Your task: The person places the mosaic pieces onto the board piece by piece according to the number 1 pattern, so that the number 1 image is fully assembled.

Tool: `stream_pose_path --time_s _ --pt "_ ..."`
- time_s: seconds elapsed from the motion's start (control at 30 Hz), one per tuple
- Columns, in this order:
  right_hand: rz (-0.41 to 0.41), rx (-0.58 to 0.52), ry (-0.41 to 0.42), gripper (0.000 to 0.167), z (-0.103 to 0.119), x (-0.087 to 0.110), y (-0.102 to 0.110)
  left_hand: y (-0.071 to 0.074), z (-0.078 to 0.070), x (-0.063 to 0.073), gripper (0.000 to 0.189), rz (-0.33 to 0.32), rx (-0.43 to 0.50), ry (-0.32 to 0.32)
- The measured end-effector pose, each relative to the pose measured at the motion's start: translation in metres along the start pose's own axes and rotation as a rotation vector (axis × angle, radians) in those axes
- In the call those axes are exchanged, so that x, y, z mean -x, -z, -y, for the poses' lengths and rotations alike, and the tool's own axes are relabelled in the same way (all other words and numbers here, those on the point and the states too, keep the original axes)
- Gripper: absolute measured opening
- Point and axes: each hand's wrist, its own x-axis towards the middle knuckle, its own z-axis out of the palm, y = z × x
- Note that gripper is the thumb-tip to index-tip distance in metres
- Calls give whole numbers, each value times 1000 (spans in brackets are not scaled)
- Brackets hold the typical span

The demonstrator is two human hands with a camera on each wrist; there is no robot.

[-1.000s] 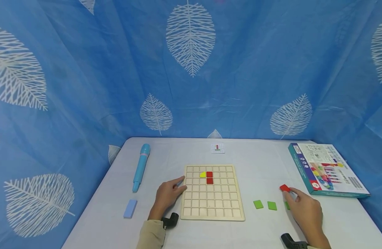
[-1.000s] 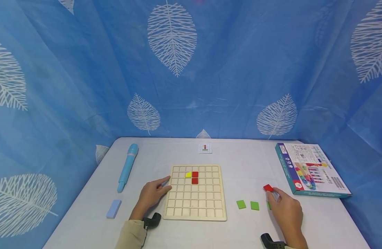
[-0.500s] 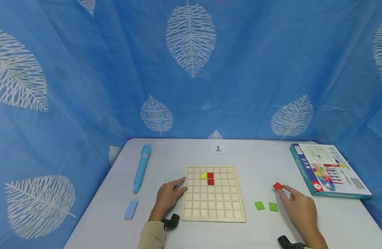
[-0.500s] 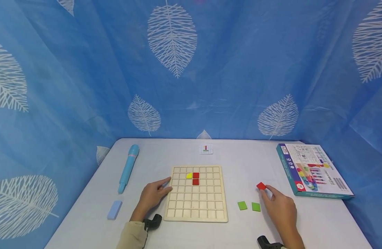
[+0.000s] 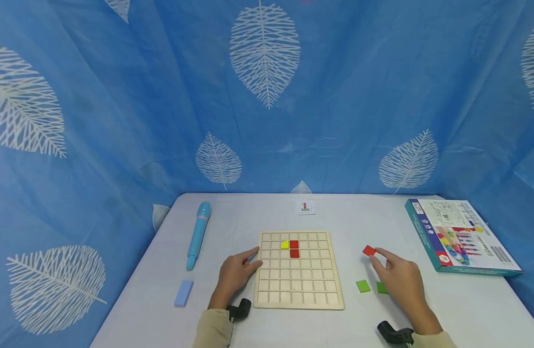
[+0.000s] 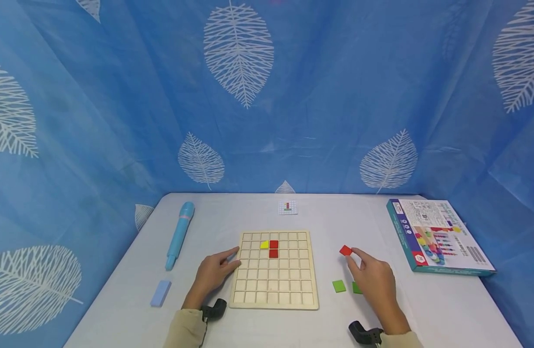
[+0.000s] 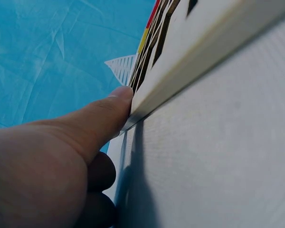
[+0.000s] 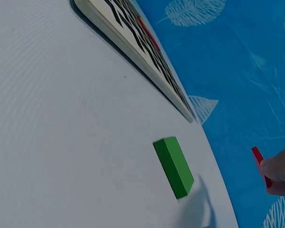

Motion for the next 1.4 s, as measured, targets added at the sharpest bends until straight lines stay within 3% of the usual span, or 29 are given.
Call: stream_pose_path --time_s 0.57,1.4 --pt "109 -38 94 36 44 -7 -26 0 3 0 49 4 -6 -14" --pt "246 -152 209 29 94 1 -68 -2 5 -1 49 4 -8 -20"
